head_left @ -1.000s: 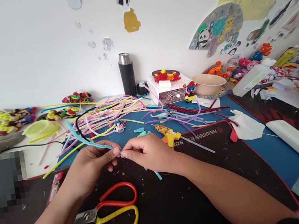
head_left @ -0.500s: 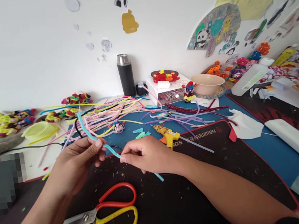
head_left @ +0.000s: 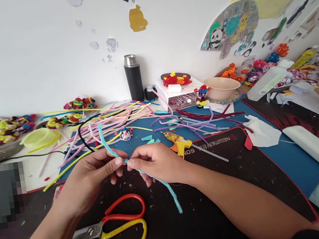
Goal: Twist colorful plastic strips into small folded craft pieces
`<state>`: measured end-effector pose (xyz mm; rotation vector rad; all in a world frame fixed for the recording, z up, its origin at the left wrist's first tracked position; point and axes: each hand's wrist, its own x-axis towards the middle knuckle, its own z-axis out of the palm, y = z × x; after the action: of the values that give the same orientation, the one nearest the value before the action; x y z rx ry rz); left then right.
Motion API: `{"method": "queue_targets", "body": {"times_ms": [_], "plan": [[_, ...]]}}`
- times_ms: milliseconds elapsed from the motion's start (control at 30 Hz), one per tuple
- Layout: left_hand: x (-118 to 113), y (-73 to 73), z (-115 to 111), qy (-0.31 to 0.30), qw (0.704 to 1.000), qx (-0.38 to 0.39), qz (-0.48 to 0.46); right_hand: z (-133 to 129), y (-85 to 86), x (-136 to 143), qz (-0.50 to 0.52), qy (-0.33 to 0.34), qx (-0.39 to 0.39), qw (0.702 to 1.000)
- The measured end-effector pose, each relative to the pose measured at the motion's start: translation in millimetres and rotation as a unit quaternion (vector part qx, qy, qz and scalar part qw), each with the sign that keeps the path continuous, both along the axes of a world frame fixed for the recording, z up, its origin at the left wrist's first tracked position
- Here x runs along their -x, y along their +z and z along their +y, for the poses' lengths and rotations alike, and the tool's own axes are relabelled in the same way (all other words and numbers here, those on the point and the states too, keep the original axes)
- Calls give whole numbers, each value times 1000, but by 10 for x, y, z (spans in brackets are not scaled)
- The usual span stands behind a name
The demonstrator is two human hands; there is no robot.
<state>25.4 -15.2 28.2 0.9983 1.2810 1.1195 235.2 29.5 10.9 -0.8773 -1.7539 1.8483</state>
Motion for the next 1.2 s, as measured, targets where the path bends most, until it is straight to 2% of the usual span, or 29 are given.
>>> {"method": "queue_targets", "body": {"times_ms": [200,267,367,433,567,633,733,833,1000,1100,1200], "plan": [[-9,29,5,-11,996,-15,83,-1,36,-17,-37,5,-39,999],[-21,20,18,-11,994,-5,106,3,50,-14,-82,3,-115,990],[-7,-37,40,-13,991,16,134,18,51,-8,-152,-7,-275,949],[22,-81,51,-13,991,20,132,26,50,-9,-169,-8,-324,931],[61,-103,62,-16,999,36,-5,17,83,-26,-119,-8,-290,950],[61,-96,67,-8,998,47,-30,13,102,-36,-109,-9,-261,959],[63,-105,68,-2,999,42,-2,14,114,-48,-118,1,-193,974],[77,-118,56,-26,999,27,6,8,111,-51,-104,16,-135,985],[93,-98,46,-60,997,3,59,-5,99,-34,-89,39,-102,990],[133,-121,61,-38,996,-10,77,11,88,-26,-84,50,-71,993],[210,-170,85,12,997,-27,74,24,73,-22,-79,68,-21,994]]}}
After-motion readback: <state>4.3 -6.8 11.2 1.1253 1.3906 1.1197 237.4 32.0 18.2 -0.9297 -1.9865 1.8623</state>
